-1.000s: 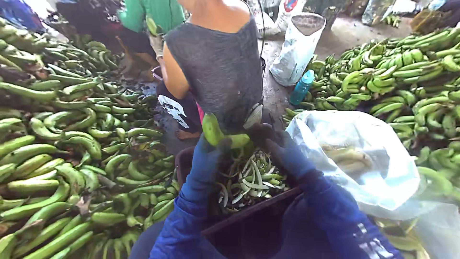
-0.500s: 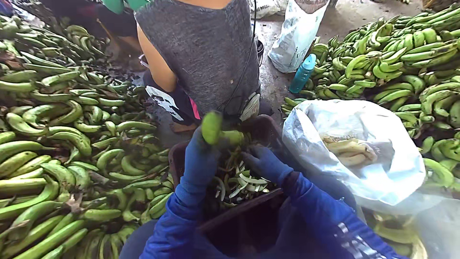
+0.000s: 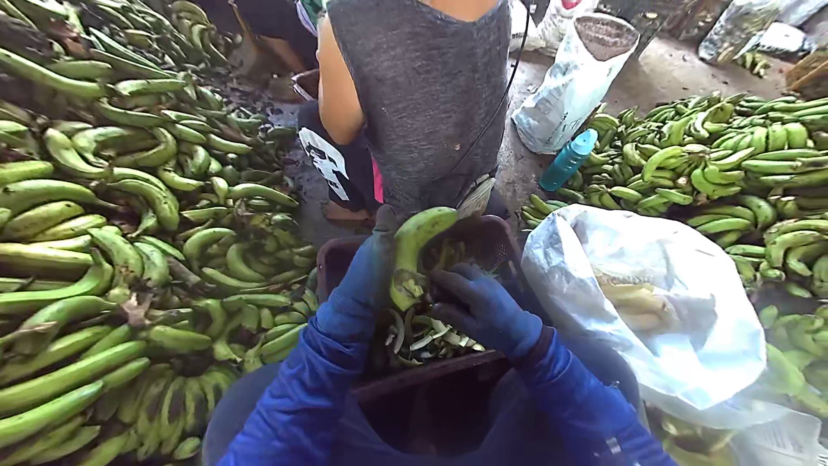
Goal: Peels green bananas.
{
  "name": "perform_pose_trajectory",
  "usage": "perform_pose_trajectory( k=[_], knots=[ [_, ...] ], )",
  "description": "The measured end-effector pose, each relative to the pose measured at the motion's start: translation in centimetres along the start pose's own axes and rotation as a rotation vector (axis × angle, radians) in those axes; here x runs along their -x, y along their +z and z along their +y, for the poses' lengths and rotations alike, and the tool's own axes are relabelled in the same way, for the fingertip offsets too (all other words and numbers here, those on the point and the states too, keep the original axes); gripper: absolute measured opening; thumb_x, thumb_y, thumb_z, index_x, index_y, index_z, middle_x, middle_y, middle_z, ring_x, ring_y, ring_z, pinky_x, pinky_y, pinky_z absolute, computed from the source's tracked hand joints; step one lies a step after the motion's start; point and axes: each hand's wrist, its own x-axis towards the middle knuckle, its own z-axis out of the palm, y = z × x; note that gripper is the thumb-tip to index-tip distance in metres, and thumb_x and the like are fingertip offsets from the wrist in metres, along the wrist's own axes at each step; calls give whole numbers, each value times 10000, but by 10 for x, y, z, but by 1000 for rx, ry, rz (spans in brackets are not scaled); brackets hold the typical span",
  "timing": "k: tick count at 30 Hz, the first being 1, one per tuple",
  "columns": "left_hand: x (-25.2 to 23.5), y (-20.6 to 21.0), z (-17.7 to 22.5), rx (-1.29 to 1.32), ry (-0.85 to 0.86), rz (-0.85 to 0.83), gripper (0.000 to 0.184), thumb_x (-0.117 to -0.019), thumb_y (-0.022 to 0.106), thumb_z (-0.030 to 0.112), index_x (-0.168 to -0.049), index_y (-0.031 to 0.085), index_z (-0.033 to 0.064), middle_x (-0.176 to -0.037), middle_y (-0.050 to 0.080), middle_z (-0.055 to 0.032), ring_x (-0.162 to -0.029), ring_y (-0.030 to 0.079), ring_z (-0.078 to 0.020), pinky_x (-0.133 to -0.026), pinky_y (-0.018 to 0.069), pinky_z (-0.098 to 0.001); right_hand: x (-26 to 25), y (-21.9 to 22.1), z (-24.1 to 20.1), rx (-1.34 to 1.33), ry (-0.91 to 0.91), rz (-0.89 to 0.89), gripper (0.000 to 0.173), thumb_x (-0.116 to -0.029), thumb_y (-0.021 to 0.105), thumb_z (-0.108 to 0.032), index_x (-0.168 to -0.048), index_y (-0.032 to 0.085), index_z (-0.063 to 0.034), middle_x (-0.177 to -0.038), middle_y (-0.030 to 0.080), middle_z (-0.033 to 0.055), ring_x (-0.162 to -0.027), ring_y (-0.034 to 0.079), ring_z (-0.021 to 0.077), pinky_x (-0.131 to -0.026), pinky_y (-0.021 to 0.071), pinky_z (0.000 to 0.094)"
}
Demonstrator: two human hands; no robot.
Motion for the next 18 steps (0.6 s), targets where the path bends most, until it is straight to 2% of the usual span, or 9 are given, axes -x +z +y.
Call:
perform_pose_trajectory(
  k=[4,7,10,12,13,14,16,17,18],
  knots=[
    [1,10,3,-67,2,-95,727,-1018,181,723,-1241,682,246,-1008,732,-44,-867,711,-171,-740,619,-421,-5,6,11,21,92,117,451,-1003,611,-481,-1307,683,-155,-1086,691,92,-962,685,221,-826,602,463],
    [-3,15,2,-207,9,-44,717,-1035,157,696,-1188,694,247,-992,731,-27,-878,713,-158,-746,620,-450,-14,2,24,156,242,277,449,-968,673,-441,-1330,672,-175,-1122,685,113,-1009,678,273,-851,593,504],
    [-8,16,-1,-205,3,12,696,-1037,191,693,-1248,671,236,-1083,724,-32,-980,704,-160,-833,611,-468,-23,-9,48,224,471,265,531,-1005,589,-526,-1459,579,-251,-1207,656,154,-1076,655,347,-881,562,577],
    [-12,14,0,-66,-34,-3,635,-1036,315,670,-1301,645,197,-1125,726,-59,-1023,711,-187,-882,617,-458,-25,-19,64,159,608,248,564,-1027,500,-582,-1461,577,-229,-1260,656,173,-1135,647,375,-930,529,637],
    [-13,10,1,-19,-51,-4,615,-1019,387,671,-1325,631,196,-1103,729,-74,-980,721,-204,-846,626,-455,-23,-22,74,133,638,273,600,-1025,459,-616,-1457,583,-219,-1272,671,161,-1156,654,359,-958,522,645],
    [-12,8,2,8,-61,18,613,-990,456,686,-1320,626,199,-1022,729,-90,-869,722,-220,-746,629,-448,-20,-24,80,116,664,301,624,-1010,434,-655,-1453,586,-244,-1277,686,118,-1174,660,312,-989,523,620],
    [-12,0,6,73,-70,25,598,-980,496,675,-1357,583,218,-994,715,-102,-807,712,-236,-685,621,-451,-15,-36,64,16,651,314,625,-1007,466,-644,-1465,579,-234,-1282,695,84,-1183,663,248,-1022,519,567],
    [-12,-2,8,103,-64,30,583,-996,473,663,-1367,578,226,-1010,714,-106,-809,712,-245,-680,621,-458,-13,-37,52,-41,608,326,599,-1006,493,-629,-1438,590,-225,-1213,714,62,-1086,694,207,-950,567,528],
    [-13,-5,8,120,-59,44,562,-1011,444,657,-1360,587,240,-1014,713,-101,-801,711,-244,-670,620,-461,-11,-34,39,-106,538,333,555,-1010,526,-584,-1395,601,-190,-1095,718,60,-926,704,188,-815,604,493]
  ],
)
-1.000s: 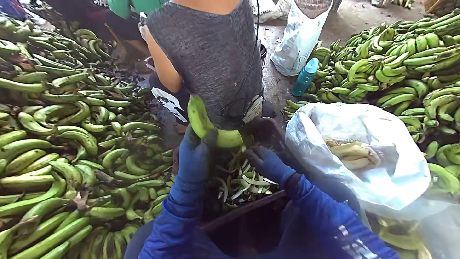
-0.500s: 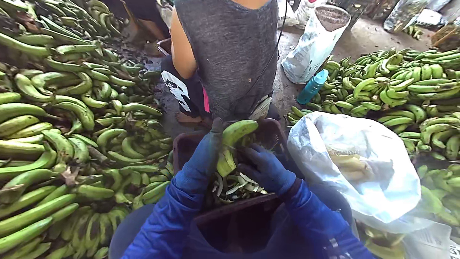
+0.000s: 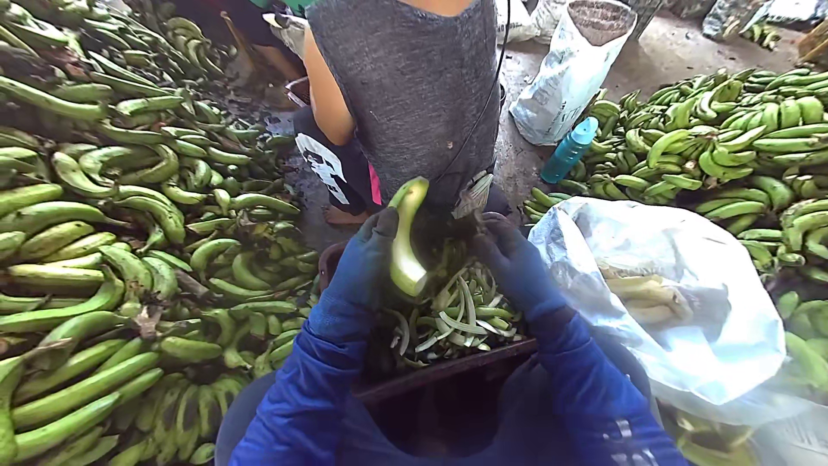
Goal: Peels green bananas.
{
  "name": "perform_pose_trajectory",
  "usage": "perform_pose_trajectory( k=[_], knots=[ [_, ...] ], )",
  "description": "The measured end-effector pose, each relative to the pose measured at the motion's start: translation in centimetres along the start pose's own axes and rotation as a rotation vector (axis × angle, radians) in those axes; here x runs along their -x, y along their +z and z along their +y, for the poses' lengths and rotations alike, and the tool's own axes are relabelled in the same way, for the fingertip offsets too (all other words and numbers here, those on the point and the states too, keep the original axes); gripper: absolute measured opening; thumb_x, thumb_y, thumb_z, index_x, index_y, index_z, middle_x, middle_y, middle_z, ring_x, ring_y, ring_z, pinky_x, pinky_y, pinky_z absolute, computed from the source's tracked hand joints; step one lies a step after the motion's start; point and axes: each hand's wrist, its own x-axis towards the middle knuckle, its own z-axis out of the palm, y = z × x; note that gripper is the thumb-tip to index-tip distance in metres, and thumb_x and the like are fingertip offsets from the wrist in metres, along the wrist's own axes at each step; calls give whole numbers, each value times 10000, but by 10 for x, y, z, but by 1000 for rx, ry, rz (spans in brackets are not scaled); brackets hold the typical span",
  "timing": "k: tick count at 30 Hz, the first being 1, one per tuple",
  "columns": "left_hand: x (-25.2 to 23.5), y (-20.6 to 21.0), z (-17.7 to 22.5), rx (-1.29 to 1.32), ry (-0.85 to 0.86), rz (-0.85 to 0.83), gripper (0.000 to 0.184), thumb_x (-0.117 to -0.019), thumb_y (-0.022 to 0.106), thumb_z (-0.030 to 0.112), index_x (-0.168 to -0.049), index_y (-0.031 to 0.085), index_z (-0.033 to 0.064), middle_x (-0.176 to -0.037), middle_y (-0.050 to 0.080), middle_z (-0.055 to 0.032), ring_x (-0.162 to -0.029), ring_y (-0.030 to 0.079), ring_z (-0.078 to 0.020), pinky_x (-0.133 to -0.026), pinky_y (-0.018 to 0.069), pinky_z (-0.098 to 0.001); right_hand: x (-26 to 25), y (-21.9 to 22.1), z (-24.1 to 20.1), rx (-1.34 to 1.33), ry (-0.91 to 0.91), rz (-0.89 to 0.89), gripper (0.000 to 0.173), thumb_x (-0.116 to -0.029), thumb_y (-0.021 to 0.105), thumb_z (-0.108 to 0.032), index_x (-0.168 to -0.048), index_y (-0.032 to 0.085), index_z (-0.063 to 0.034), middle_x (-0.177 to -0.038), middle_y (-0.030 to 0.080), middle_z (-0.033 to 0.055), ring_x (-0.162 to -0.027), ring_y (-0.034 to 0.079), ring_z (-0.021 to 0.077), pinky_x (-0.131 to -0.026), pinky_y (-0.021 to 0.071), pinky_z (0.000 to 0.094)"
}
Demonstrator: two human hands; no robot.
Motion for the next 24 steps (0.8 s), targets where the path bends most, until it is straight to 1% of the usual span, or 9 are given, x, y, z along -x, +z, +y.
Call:
perform_pose_trajectory(
  k=[2,5,9,12,15,19,21,22,24],
  knots=[
    [2,-3,-2,3,34,22,518,-1044,382,629,-1343,593,264,-1031,700,-80,-795,691,-219,-653,604,-442,21,9,-14,-151,-130,-88,472,-1009,589,-485,-1325,624,-137,-955,706,28,-760,671,140,-674,605,405],
    [9,-2,0,-40,118,53,479,-1079,335,567,-1329,614,269,-1080,702,-41,-883,693,-166,-734,609,-410,44,23,-26,-304,-292,-282,437,-1007,638,-414,-1318,648,-108,-1068,714,19,-874,685,108,-771,623,355],
    [14,6,1,-34,107,9,483,-1085,308,561,-1330,603,269,-959,686,-66,-723,658,-176,-602,578,-376,46,36,-25,-243,-300,-342,466,-992,644,-482,-1296,693,-132,-1115,704,36,-951,680,108,-843,607,356],
    [13,18,-2,-34,125,-93,471,-1101,315,500,-1354,618,244,-984,707,-86,-763,689,-199,-644,609,-397,32,37,-18,-51,-268,-143,422,-976,661,-473,-1296,705,-202,-1108,701,19,-954,684,141,-830,610,414],
    [12,25,-8,-75,80,-147,450,-1110,308,471,-1326,628,238,-1059,712,-58,-876,701,-175,-739,616,-404,6,25,-8,139,-200,152,427,-957,704,-388,-1336,681,-192,-1210,675,125,-1113,651,292,-936,557,534],
    [10,21,-2,41,-21,-122,457,-1045,485,543,-1373,606,250,-975,706,-107,-730,693,-224,-632,615,-401,-4,2,-5,25,-10,202,597,-1004,574,-543,-1427,603,-124,-1355,613,165,-1240,600,300,-1032,499,554],
    [8,18,0,81,-15,-78,461,-1046,512,504,-1429,569,252,-1029,712,-119,-781,710,-243,-664,626,-414,6,0,-11,-95,-6,112,617,-1003,556,-553,-1445,560,-121,-1260,666,112,-1095,670,216,-929,574,490],
    [7,17,-1,73,0,-39,462,-1054,487,512,-1435,558,260,-1042,715,-112,-795,713,-243,-664,625,-416,13,4,-15,-167,-42,62,558,-1004,582,-500,-1407,565,-115,-1139,693,82,-934,691,179,-796,611,444],
    [7,16,-4,31,48,46,449,-1076,421,519,-1452,537,302,-1039,712,-85,-779,703,-213,-636,614,-405,29,15,-21,-270,-108,-63,457,-994,627,-427,-1328,597,-117,-988,709,32,-797,687,137,-702,620,389]
  ],
)
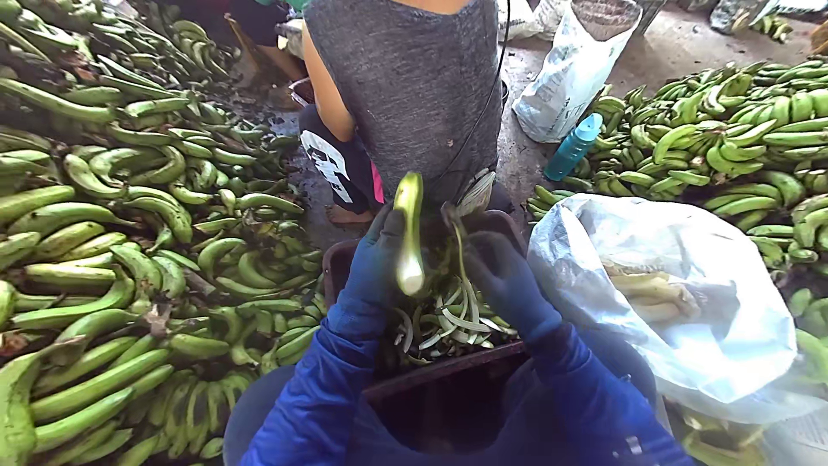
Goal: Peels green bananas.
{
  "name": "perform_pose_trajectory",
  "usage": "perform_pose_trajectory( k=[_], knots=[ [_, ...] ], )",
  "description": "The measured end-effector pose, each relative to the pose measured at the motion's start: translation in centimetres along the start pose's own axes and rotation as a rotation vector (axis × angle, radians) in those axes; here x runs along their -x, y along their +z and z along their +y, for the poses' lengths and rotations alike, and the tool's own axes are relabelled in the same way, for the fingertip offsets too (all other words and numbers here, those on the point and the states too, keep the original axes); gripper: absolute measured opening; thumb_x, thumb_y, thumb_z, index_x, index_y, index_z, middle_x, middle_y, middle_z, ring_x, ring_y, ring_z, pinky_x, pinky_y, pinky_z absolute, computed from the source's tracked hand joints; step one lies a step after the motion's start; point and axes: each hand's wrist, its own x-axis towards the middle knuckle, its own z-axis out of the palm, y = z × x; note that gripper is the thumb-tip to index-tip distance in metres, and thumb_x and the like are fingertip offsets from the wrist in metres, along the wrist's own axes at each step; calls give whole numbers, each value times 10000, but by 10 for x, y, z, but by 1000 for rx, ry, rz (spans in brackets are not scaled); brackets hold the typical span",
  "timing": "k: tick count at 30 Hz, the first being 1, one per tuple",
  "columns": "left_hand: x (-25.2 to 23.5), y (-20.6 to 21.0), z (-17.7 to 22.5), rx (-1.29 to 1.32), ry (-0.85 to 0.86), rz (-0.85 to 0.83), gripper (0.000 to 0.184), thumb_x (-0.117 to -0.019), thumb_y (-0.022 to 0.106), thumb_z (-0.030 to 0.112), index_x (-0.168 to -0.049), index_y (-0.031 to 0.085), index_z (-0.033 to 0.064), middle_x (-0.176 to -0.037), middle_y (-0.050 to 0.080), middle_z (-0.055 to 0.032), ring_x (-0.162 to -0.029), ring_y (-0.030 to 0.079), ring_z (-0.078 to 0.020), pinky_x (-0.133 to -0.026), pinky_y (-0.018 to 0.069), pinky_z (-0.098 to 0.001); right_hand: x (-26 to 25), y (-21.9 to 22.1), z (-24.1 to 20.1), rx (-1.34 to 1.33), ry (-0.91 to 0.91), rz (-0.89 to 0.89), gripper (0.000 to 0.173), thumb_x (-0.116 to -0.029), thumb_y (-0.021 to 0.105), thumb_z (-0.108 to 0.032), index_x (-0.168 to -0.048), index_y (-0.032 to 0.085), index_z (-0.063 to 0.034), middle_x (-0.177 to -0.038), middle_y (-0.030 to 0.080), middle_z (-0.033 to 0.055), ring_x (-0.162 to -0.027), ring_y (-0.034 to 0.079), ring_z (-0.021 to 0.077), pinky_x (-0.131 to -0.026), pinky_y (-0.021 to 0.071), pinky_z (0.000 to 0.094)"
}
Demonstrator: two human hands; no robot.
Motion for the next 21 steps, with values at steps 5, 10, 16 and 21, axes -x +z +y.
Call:
perform_pose_trajectory(
  k=[5,10,16,21],
  knots=[
    [6,-5,-15,-32,118,76,445,-1080,364,550,-1485,474,402,-1112,691,-43,-806,673,-183,-651,587,-404,15,18,-5,-111,-49,-304,455,-982,671,-451,-1277,665,-106,-1062,722,11,-904,693,91,-818,615,326],
    [2,0,-8,20,52,-10,419,-1098,349,493,-1444,523,334,-988,696,-44,-730,672,-159,-615,597,-366,0,24,9,-60,-41,-275,430,-967,696,-422,-1282,694,-129,-1114,712,27,-940,691,114,-841,613,357],
    [4,1,-3,39,-146,-420,362,-1104,385,392,-1352,594,229,-1021,692,-37,-815,667,-107,-693,589,-295,-42,-1,24,233,-129,276,429,-1001,654,-368,-1350,667,-118,-1219,695,103,-1143,659,211,-1019,548,445],
    [3,7,-6,131,-160,-337,477,-1044,514,502,-1455,514,260,-981,701,-125,-736,695,-216,-621,613,-362,-34,-20,9,15,88,332,521,-1024,584,-479,-1382,606,-101,-1185,712,65,-1024,698,128,-922,595,385]
  ],
)
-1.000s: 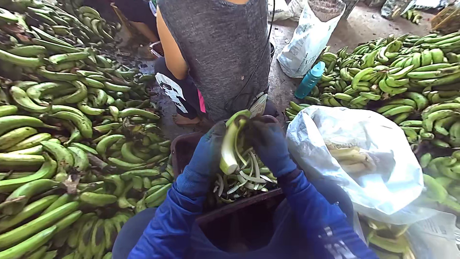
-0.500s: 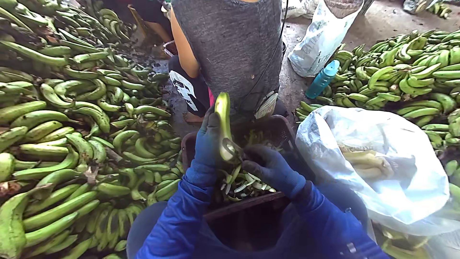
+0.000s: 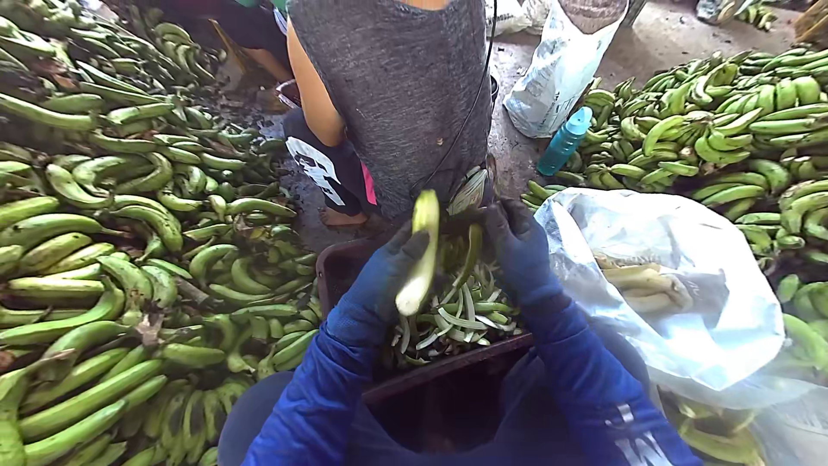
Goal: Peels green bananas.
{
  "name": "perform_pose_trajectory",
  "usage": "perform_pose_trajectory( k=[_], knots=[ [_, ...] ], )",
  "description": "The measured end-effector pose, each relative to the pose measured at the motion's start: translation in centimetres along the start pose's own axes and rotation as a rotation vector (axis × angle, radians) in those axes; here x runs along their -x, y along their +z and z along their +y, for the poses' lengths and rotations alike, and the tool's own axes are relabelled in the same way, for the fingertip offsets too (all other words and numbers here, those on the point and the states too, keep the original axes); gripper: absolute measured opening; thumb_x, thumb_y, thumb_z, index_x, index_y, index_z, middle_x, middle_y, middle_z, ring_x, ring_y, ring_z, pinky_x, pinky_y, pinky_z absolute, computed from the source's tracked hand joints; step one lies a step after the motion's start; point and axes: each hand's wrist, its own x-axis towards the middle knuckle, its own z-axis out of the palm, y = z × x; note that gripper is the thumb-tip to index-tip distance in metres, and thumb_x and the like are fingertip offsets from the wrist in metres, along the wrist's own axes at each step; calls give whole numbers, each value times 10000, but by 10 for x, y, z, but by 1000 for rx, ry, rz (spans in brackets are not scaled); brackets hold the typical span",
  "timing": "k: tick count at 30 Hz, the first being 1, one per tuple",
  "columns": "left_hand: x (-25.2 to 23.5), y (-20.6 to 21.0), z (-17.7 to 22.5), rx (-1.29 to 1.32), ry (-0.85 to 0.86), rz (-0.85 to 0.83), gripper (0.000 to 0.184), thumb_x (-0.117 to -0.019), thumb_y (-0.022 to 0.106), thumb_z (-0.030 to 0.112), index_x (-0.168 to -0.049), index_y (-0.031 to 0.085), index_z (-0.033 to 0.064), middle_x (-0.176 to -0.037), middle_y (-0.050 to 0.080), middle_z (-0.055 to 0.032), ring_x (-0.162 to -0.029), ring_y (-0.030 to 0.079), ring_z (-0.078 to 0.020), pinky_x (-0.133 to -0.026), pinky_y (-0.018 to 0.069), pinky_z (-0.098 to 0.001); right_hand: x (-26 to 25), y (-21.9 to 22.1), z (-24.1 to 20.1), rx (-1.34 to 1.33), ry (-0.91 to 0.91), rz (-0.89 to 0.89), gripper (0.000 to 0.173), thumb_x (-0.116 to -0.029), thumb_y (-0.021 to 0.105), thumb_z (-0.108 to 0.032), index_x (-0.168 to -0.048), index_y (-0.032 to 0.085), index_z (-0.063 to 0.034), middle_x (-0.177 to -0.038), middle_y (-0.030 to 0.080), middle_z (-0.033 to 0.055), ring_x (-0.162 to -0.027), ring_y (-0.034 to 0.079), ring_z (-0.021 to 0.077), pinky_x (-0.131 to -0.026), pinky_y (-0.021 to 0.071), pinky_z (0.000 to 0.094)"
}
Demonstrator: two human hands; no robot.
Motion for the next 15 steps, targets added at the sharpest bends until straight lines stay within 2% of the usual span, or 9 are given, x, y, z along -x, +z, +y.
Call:
perform_pose_trajectory(
  k=[2,4,6,8,10,12,14,15],
  knots=[
    [-4,1,0,-59,148,165,479,-1062,500,466,-1490,477,253,-1057,707,-147,-817,714,-269,-685,628,-437,22,4,-10,-16,4,-128,500,-1013,598,-475,-1357,586,-112,-1071,706,67,-868,696,166,-763,616,431],
    [-8,3,-4,-190,336,405,473,-1070,496,446,-1494,479,239,-1100,714,-87,-859,722,-209,-737,635,-421,44,17,-9,-59,-42,-235,483,-986,634,-457,-1316,603,-105,-976,700,40,-770,673,144,-675,606,393],
    [-9,-3,-12,-301,471,561,511,-1060,502,481,-1524,431,281,-1214,689,-41,-948,712,-173,-803,626,-417,65,28,-10,-105,-100,-341,454,-980,667,-439,-1288,626,-108,-990,716,11,-799,686,110,-705,620,354],
    [-7,-10,-18,-321,527,629,503,-1060,498,488,-1531,399,340,-1228,672,-37,-934,696,-193,-753,615,-434,77,35,-14,-97,-137,-432,439,-976,681,-427,-1273,657,-105,-1077,719,15,-899,699,103,-794,629,347],
    [-3,-13,-16,-308,539,634,504,-1074,473,464,-1551,357,352,-1255,654,-35,-964,688,-192,-781,610,-433,80,40,-13,-34,-147,-461,449,-968,673,-475,-1263,694,-137,-1120,701,18,-954,687,105,-836,619,353],
    [-2,-10,-8,-267,518,604,543,-1083,459,434,-1592,300,329,-1304,638,-40,-993,691,-182,-808,614,-424,72,39,-8,21,-173,-445,453,-961,666,-513,-1267,707,-181,-1104,684,17,-927,672,111,-800,610,366],
    [3,-5,4,-207,430,451,533,-1099,427,389,-1605,269,338,-1291,638,-24,-967,689,-140,-789,617,-369,58,35,-4,36,-231,-404,423,-964,678,-476,-1274,707,-190,-1107,679,18,-930,671,117,-785,614,373],
    [9,-3,9,-186,358,327,477,-1107,410,369,-1577,334,326,-1221,666,-36,-919,693,-143,-756,618,-366,48,32,-3,52,-257,-378,420,-971,677,-445,-1292,701,-175,-1130,682,28,-958,674,128,-806,614,382]
  ],
)
